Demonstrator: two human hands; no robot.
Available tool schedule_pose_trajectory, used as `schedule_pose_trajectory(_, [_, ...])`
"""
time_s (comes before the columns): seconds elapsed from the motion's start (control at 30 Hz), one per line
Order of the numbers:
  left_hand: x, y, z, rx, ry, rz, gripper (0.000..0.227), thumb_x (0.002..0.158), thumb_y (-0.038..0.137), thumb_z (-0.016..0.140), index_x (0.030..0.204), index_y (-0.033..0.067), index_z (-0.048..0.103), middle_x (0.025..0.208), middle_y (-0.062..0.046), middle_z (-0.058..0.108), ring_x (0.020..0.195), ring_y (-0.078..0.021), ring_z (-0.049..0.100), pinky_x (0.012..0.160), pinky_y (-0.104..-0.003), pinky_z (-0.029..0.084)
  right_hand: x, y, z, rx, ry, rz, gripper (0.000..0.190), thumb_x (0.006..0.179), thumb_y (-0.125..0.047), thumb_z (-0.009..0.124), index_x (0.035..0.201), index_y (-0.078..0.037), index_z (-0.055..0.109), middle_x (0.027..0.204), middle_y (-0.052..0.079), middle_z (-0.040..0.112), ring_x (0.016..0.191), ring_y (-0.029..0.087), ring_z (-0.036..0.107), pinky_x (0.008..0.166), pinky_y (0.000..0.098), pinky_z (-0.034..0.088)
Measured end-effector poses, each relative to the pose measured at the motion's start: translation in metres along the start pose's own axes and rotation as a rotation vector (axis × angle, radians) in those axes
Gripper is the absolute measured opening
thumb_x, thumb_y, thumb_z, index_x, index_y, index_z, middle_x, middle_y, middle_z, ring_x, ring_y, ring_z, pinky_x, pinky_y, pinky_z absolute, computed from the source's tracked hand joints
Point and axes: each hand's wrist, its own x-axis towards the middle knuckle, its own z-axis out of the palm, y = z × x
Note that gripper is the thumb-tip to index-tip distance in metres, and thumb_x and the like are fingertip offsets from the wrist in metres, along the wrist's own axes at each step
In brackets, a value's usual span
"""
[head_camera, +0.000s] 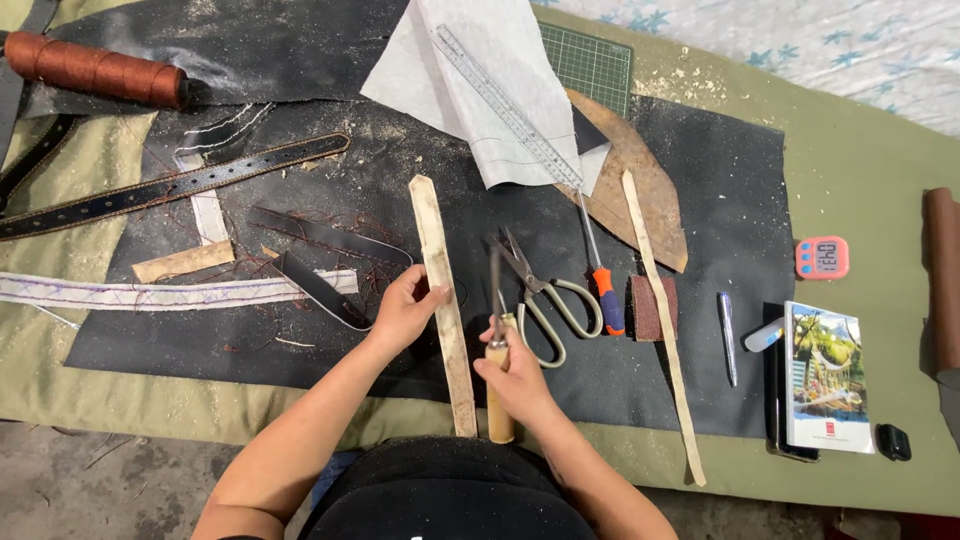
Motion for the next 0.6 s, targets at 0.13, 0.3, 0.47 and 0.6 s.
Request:
schedule_pose_trajectory(0.13, [0.002,0.01,-0.013,0.405,0.047,0.229,0.029,0.087,0.025,0.081,0.108,0.0072,0.072,0.109,-0.015,0.071,0.111,-0.0356,0.066,0.094,-0.044,0.052,0.018,0.026,-0.009,0.05,0.054,-0.057,0.033,0.081,-0.01,0.077,0.112,-0.008,0.063,0.131,0.013,0.063,0.105,0.019,0.058,0.089,0.034,0.047])
schedule_pose_trajectory(0.3, [0.015,0.024,-0.015,0.781,0.11,0.604,0.03,0.09,0.022,0.077,0.097,-0.0062,0.07,0.126,-0.029,0.062,0.125,-0.0511,0.054,0.106,-0.059,0.043,0.046,0.039,-0.025,0.013,0.213,-0.1,0.032,0.088,-0.009,0.072,0.117,-0.006,0.058,0.133,0.014,0.063,0.111,0.02,0.061,0.099,0.0366,0.049])
schedule_pose_trajectory(0.47, [0.018,0.034,-0.011,0.984,0.064,0.385,0.064,0.093,0.025,0.071,0.144,-0.0067,0.049,0.151,-0.033,0.041,0.142,-0.0548,0.033,0.111,-0.066,0.034,0.061,0.032,-0.022,-0.013,0.205,-0.092,0.044,0.093,-0.009,0.069,0.132,-0.003,0.051,0.132,0.022,0.065,0.104,0.025,0.069,0.084,0.034,0.057])
schedule_pose_trajectory(0.6, [-0.002,0.058,-0.002,1.157,-0.068,0.251,0.057,0.093,0.029,0.069,0.143,0.0048,0.055,0.153,-0.025,0.042,0.149,-0.0463,0.029,0.116,-0.065,0.026,0.051,0.02,-0.019,0.135,-0.025,0.023,0.078,0.096,-0.005,0.06,0.159,0.003,0.013,0.112,0.027,0.067,0.065,0.021,0.07,0.048,0.027,0.06])
